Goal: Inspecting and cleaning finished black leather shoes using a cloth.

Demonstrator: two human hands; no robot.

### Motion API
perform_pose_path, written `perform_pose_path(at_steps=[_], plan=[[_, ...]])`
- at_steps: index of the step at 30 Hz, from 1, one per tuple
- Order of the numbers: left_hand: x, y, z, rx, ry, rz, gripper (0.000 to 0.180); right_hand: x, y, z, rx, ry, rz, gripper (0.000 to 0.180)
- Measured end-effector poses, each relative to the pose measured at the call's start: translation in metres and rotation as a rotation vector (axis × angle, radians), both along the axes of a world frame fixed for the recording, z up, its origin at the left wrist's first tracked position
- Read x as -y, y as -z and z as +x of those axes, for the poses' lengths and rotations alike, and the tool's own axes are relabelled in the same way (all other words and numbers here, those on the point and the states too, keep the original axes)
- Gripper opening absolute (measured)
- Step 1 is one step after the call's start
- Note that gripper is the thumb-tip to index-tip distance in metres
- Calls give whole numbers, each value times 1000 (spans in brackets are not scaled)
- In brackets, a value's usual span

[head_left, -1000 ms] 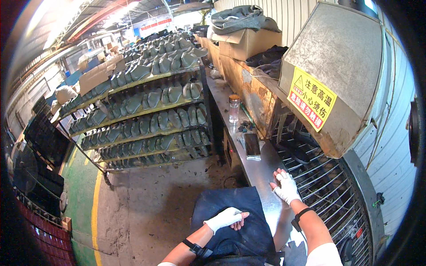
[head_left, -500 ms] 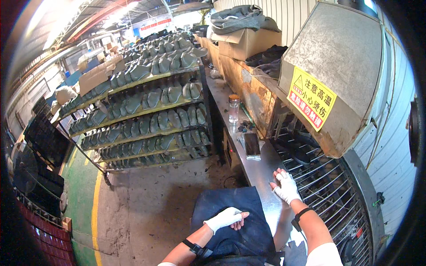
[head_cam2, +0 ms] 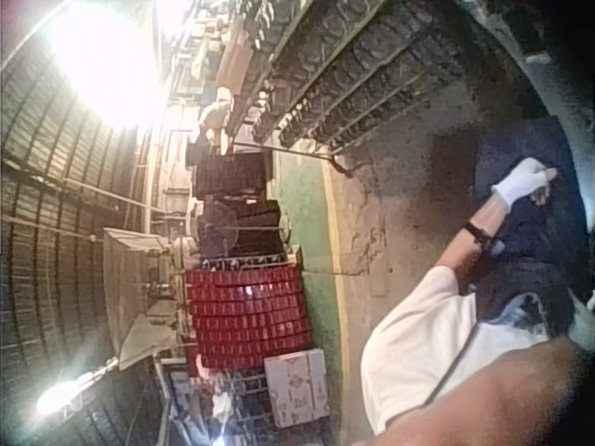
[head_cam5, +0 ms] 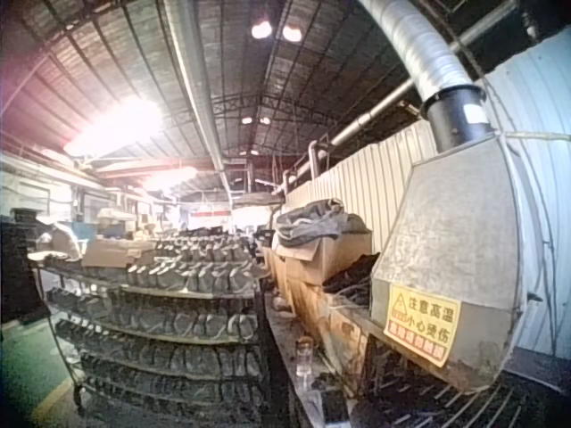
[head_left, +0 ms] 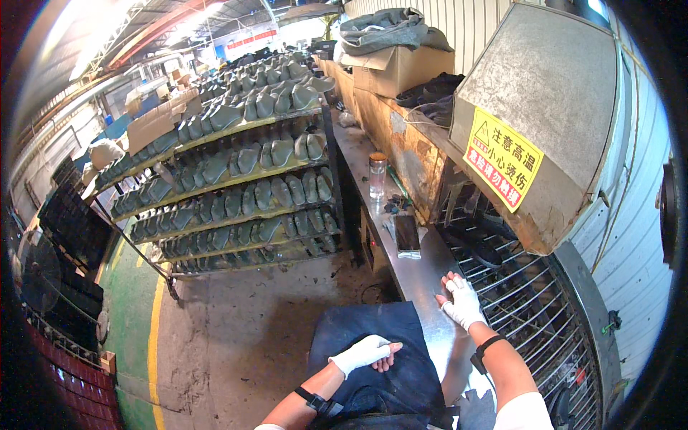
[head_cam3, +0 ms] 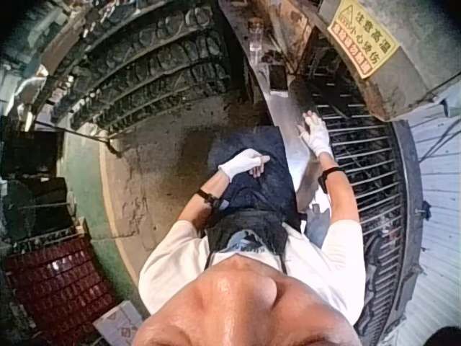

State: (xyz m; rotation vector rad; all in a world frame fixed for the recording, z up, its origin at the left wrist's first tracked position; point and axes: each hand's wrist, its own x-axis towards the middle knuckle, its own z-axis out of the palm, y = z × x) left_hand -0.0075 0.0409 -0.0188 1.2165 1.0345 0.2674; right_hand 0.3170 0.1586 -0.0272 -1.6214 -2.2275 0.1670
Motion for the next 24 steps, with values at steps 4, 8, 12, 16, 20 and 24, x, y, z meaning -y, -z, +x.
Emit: perform_pose_path(at_steps=[4,8,12,16,20,24], plan=[[0,0,0,-5,-2,4,64,0,0,-1,-12,7,-3,64],[0,-1,0,-9,-2,3,61,1,-1,-1,-18,4,-3,65],[0,-1,-1,-6,-2,1,64,1,-2,-2,-12,10,-8,65],[0,-1,0,-10,-2,-2,61,1,-3,-2,-3,20,-18,64],[1,0,0,2,-4,-4,63,2,-4,-3,-4,22,-27,65],[1,1,0,2,-5,-5,63,1,-2,-2,-10,16,0,63]])
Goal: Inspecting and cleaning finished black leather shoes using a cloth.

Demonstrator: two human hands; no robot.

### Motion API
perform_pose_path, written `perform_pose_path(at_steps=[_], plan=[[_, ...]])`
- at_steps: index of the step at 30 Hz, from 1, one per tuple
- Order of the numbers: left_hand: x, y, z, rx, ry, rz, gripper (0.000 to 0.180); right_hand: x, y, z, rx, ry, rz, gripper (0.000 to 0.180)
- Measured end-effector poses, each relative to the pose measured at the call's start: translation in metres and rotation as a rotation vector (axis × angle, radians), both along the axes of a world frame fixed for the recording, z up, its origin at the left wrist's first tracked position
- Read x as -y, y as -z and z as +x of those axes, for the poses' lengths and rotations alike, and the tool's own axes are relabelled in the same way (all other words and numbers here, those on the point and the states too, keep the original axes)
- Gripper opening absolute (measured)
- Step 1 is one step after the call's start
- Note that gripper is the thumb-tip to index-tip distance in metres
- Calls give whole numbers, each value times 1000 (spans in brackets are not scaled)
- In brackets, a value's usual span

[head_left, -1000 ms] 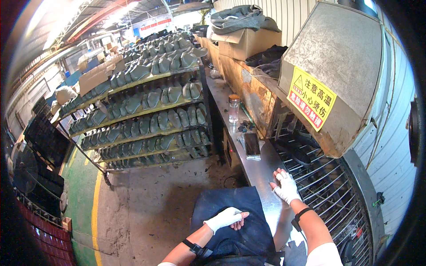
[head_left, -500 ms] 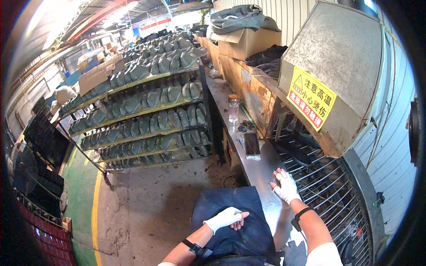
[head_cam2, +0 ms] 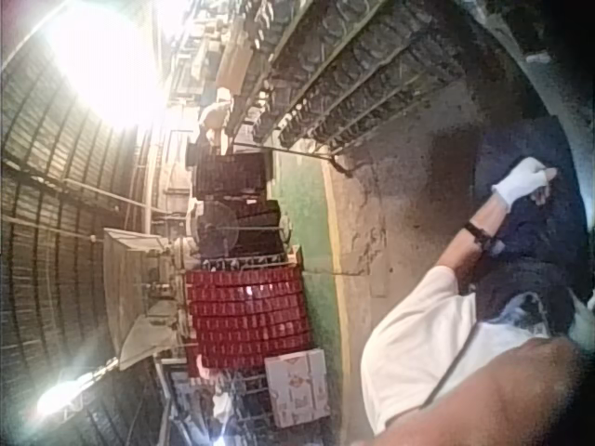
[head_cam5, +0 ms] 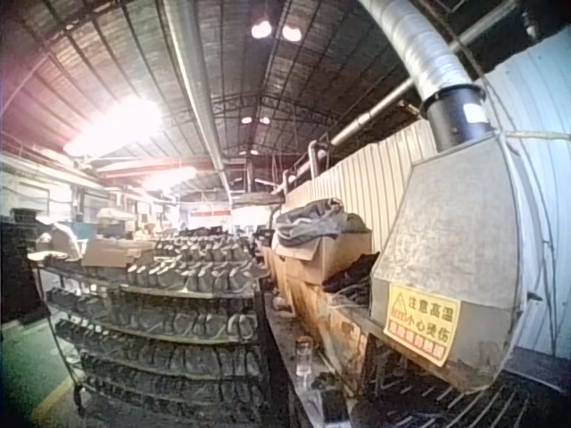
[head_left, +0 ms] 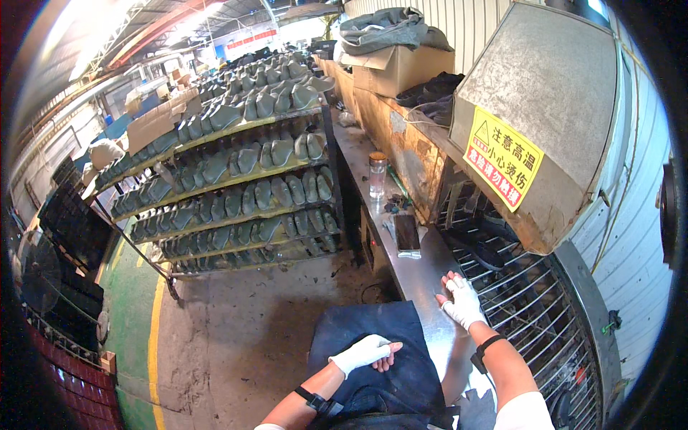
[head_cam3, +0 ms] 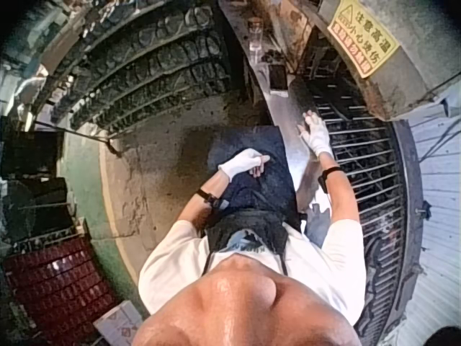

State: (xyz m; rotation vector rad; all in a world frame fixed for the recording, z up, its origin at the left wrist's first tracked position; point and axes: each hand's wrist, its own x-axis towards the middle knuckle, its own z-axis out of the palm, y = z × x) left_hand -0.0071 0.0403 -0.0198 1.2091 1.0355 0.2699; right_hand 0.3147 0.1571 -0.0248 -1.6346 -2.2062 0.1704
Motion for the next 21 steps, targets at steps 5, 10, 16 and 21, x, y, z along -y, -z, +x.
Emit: perform_pose_path(at_steps=[5,10,16,21], plan=[[0,-3,0,-7,2,5,63,0,1,1,-16,-21,30,61],[-1,-1,-1,-14,2,-5,63,-1,3,-1,-23,-7,23,61],[-2,5,-1,1,1,-18,64,-2,4,1,-24,-13,24,62],[-1,2,0,8,7,-2,64,-1,3,1,-16,-9,12,62]])
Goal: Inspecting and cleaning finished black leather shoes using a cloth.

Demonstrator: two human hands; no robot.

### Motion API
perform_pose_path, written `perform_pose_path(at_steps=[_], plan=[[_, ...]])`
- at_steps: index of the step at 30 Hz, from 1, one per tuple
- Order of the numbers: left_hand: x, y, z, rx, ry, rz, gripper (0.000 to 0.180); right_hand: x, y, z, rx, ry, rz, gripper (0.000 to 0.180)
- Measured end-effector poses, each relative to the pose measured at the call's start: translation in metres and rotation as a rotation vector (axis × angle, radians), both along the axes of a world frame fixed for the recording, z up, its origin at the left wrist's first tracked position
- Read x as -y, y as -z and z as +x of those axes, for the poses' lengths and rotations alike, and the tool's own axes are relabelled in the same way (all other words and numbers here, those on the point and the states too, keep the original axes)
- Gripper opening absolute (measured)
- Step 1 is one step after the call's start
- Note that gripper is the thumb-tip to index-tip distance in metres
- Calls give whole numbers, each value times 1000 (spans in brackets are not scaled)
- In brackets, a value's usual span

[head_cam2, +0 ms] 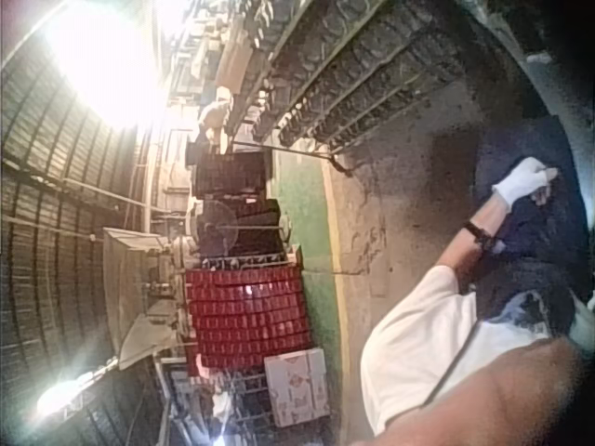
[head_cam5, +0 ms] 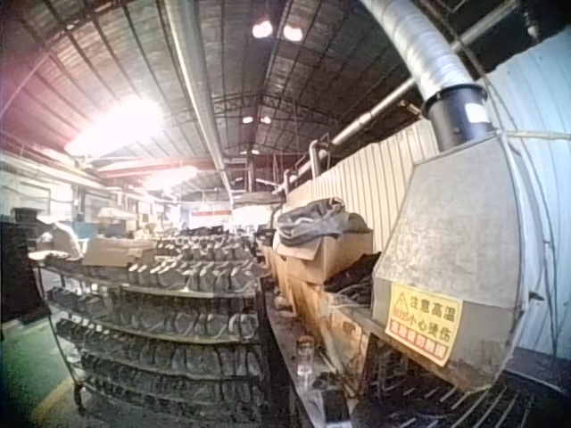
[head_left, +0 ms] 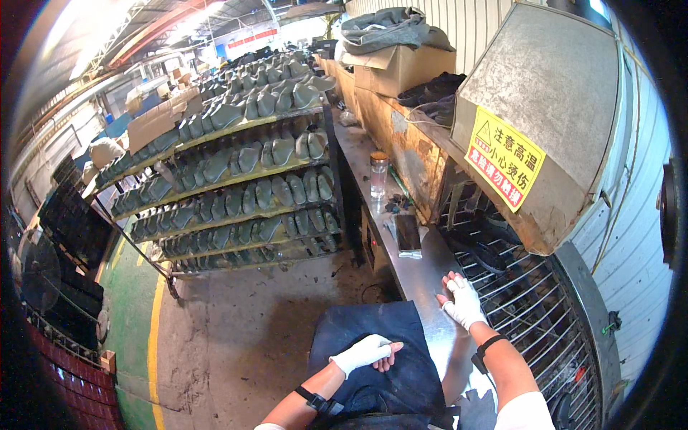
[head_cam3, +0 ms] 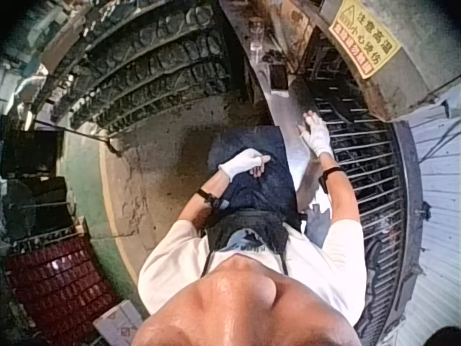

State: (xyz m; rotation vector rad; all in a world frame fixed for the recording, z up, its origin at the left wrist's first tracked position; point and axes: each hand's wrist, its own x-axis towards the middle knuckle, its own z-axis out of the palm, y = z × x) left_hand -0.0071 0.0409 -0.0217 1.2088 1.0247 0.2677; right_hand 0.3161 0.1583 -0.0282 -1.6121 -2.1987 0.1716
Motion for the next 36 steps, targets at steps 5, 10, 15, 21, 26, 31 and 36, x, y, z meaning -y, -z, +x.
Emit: perform_pose_path(at_steps=[5,10,15,21,26,31,36], plan=[[0,-4,0,-9,-1,6,64,0,1,1,5,8,-5,63],[0,-3,-1,-10,-7,-3,64,1,-2,-1,-6,-10,27,61],[1,-4,-1,-15,-4,2,63,0,-2,-1,3,-2,13,61],[1,-4,0,-16,-6,5,63,-1,3,2,12,0,0,63],[1,-3,0,-13,-10,1,63,-1,1,1,35,-3,22,62],[1,-3,-1,-20,-11,10,63,0,0,0,22,1,-4,62],[1,-3,0,-16,-11,9,63,0,1,1,7,2,-24,64]])
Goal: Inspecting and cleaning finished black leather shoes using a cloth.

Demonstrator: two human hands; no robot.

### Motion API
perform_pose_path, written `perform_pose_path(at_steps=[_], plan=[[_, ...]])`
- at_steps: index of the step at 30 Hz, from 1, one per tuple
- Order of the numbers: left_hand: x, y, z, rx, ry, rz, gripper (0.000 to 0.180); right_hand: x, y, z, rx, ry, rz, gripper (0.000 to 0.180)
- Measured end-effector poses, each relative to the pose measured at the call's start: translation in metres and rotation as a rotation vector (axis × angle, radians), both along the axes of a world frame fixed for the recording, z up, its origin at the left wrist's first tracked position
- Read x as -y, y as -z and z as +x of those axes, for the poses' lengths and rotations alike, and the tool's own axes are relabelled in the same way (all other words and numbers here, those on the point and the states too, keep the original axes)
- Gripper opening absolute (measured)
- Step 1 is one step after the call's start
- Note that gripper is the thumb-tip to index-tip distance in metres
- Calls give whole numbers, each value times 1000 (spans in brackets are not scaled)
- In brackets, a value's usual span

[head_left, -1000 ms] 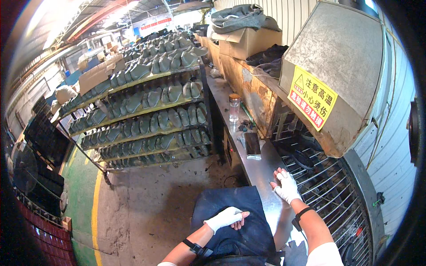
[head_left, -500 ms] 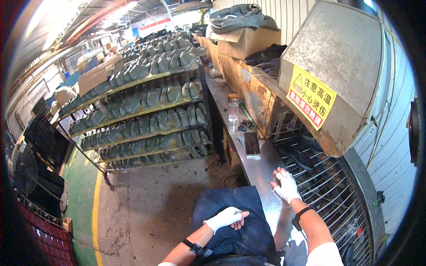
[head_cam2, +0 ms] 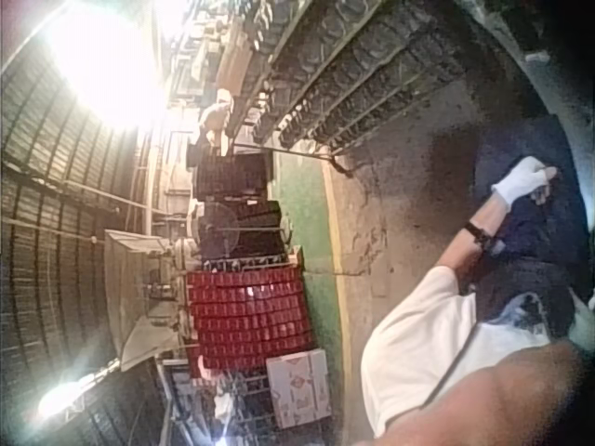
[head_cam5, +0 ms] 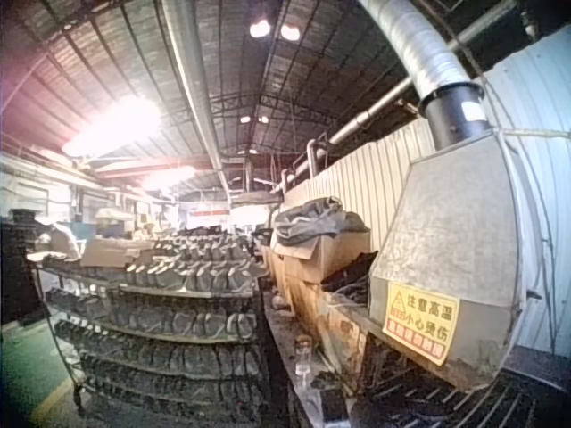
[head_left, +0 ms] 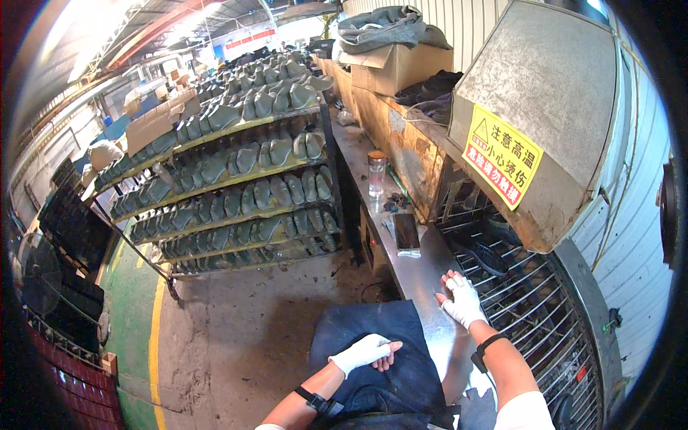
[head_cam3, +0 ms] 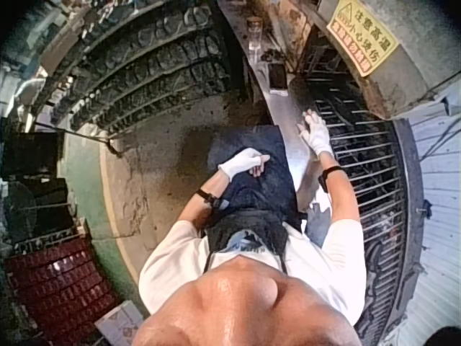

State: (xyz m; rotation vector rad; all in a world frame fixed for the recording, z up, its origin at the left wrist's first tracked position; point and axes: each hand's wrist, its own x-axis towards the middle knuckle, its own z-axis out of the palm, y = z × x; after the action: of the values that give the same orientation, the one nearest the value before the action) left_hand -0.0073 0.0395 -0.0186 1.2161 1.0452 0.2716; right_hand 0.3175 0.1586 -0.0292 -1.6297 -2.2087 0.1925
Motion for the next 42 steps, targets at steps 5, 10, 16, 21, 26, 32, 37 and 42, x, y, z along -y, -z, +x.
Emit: perform_pose_path(at_steps=[5,10,16,21,26,32,37,42], plan=[[-2,-1,-1,-7,3,-9,63,-1,-1,-1,8,1,-5,65],[-3,0,-1,-4,7,-11,63,-4,1,1,7,-2,8,65],[2,0,-1,-12,-1,-14,64,0,2,-1,1,-6,7,65],[6,-4,1,-6,19,-16,63,9,-2,2,2,-7,10,64],[14,-6,3,51,-46,1,51,6,-3,3,-22,-52,101,59],[37,-27,-9,-176,69,459,32,-6,-9,-7,-71,-28,107,55],[23,-7,-4,32,-68,162,26,-39,4,40,-11,453,134,40],[25,-3,4,127,-85,94,32,-31,14,122,380,460,107,25]])
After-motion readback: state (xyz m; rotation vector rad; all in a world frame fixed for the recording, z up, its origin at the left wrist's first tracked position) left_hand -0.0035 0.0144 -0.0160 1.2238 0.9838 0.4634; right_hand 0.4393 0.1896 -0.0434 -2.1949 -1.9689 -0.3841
